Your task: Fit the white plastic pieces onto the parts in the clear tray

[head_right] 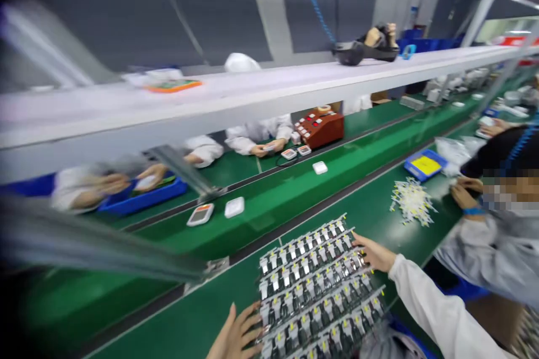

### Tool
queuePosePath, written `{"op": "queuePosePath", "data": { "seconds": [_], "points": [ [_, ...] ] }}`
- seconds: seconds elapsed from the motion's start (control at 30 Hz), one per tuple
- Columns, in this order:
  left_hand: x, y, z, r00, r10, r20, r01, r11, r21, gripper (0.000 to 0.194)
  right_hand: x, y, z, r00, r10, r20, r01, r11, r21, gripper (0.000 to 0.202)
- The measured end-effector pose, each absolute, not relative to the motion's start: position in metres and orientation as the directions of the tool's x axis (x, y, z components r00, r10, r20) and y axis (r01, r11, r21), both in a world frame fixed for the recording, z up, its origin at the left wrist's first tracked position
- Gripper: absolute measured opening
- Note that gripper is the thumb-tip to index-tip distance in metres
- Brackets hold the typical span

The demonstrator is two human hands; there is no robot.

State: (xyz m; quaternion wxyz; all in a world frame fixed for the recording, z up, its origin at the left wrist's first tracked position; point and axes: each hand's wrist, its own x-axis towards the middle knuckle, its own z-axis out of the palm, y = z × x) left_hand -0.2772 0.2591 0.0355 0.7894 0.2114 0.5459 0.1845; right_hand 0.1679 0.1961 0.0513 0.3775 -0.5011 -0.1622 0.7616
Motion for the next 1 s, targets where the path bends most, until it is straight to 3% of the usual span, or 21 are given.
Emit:
{"op": "queuePosePath", "data": {
  "seconds": [0.13, 0.23, 0.63, 1.0],
  "points": [
    [-0.258, 0.283, 0.079, 0.272, 0.341, -0.9, 0.051, 0.929, 0.367, 0.104, 0.171, 0.166, 0.074, -0.167, 0.733, -0.659, -0.492, -0.641, -0.589, 0.062],
    [-0.249, 0.291, 0.116, 0.275, 0.286, -0.918, 0.12, 0.937, 0.328, 0.102, 0.174, 0.135, 0.102, -0.166, 0.726, -0.667, -0.544, -0.632, -0.552, 0.064],
    [-0.209, 0.239, 0.213, 0.506, 0.283, -0.815, 0.366, 0.785, 0.5, 0.092, 0.155, -0.042, 0.212, 0.092, 0.783, -0.616, -0.712, -0.381, -0.59, 0.055],
    [-0.129, 0.191, 0.248, 0.679, -0.007, -0.734, 0.53, 0.697, 0.484, 0.073, 0.116, -0.189, 0.283, 0.404, 0.637, -0.657, -0.782, -0.132, -0.609, 0.057]
  ]
}}
